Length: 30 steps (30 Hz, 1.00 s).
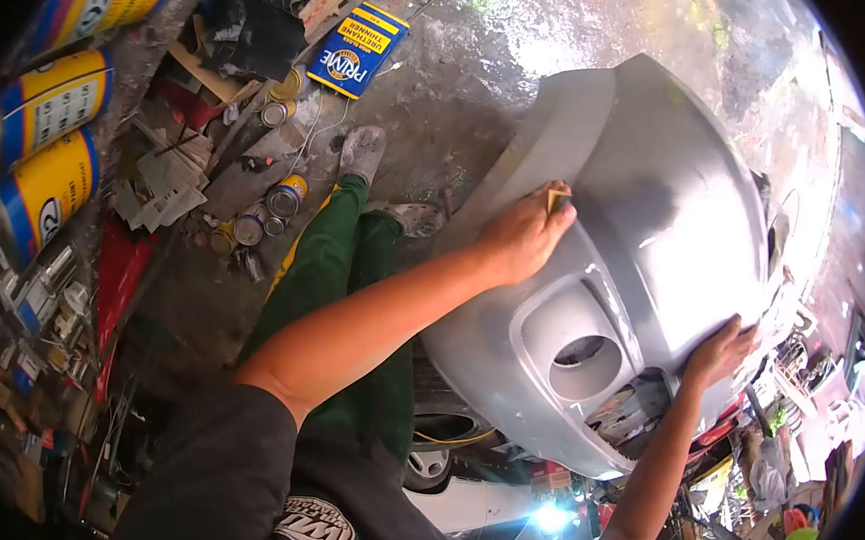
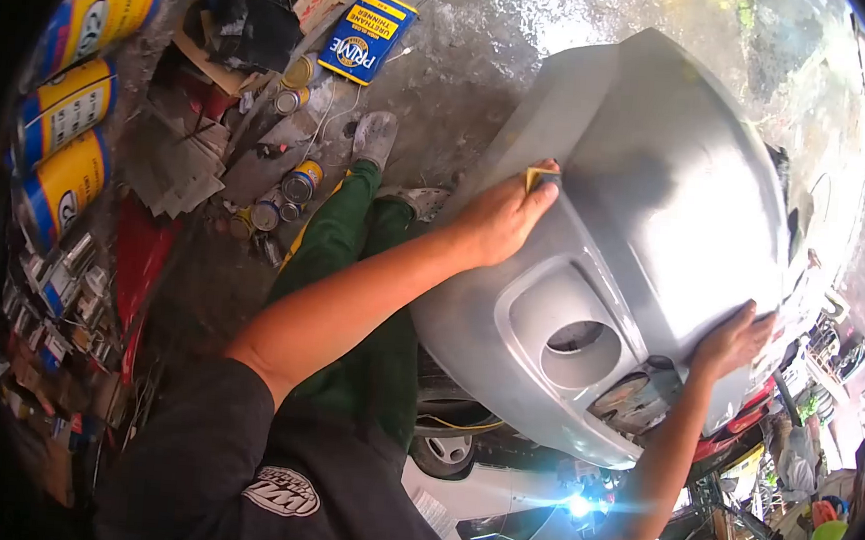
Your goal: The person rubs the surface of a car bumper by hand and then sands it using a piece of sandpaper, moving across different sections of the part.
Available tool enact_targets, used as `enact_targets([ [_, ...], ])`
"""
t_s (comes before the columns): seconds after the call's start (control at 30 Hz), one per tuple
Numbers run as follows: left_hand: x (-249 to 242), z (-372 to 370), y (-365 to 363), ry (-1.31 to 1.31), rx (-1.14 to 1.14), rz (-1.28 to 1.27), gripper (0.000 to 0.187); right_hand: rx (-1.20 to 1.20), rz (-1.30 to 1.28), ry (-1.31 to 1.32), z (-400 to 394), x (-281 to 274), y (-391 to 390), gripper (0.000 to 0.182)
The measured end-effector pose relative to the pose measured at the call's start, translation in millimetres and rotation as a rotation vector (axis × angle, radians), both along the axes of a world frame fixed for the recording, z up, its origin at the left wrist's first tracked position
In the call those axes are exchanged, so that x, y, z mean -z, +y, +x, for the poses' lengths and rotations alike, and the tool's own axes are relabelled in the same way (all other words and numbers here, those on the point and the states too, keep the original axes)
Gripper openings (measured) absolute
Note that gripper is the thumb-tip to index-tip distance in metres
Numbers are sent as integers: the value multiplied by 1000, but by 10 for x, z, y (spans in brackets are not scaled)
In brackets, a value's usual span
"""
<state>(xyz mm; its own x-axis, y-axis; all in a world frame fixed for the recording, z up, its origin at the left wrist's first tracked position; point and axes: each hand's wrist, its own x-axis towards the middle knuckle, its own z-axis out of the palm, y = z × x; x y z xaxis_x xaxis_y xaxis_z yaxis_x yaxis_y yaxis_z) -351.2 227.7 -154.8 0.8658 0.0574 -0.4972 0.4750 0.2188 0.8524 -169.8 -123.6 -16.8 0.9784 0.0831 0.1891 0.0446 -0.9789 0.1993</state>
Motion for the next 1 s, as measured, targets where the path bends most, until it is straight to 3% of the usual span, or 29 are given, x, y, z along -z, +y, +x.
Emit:
enact_targets([
  [0.1,-293,209,19,14,-122,248,59,60,8,33,9,-24,83,75],
  [0.23,-438,619,-764,179,69,682,65,69,-60,27,-19,-41,131,76],
  [0.37,-1085,645,-1317,264,-96,676,74,63,-33,17,-38,-61,183,76],
  [0.6,-512,1067,-947,570,-118,625,76,93,-31,34,-20,-71,174,79],
  [0.73,-783,810,-1386,390,-229,840,72,91,-30,36,-24,-74,208,79],
  [0.83,-563,916,-941,419,-104,658,66,95,-56,50,-24,-116,199,80],
  [0.9,-312,952,-804,412,-148,544,60,92,-66,59,-30,-113,199,81],
  [0.97,-366,706,-753,170,-97,574,65,98,-61,60,-13,-93,200,82],
  [1.0,-295,681,-716,168,-141,496,66,97,-52,62,-4,-86,232,82],
])
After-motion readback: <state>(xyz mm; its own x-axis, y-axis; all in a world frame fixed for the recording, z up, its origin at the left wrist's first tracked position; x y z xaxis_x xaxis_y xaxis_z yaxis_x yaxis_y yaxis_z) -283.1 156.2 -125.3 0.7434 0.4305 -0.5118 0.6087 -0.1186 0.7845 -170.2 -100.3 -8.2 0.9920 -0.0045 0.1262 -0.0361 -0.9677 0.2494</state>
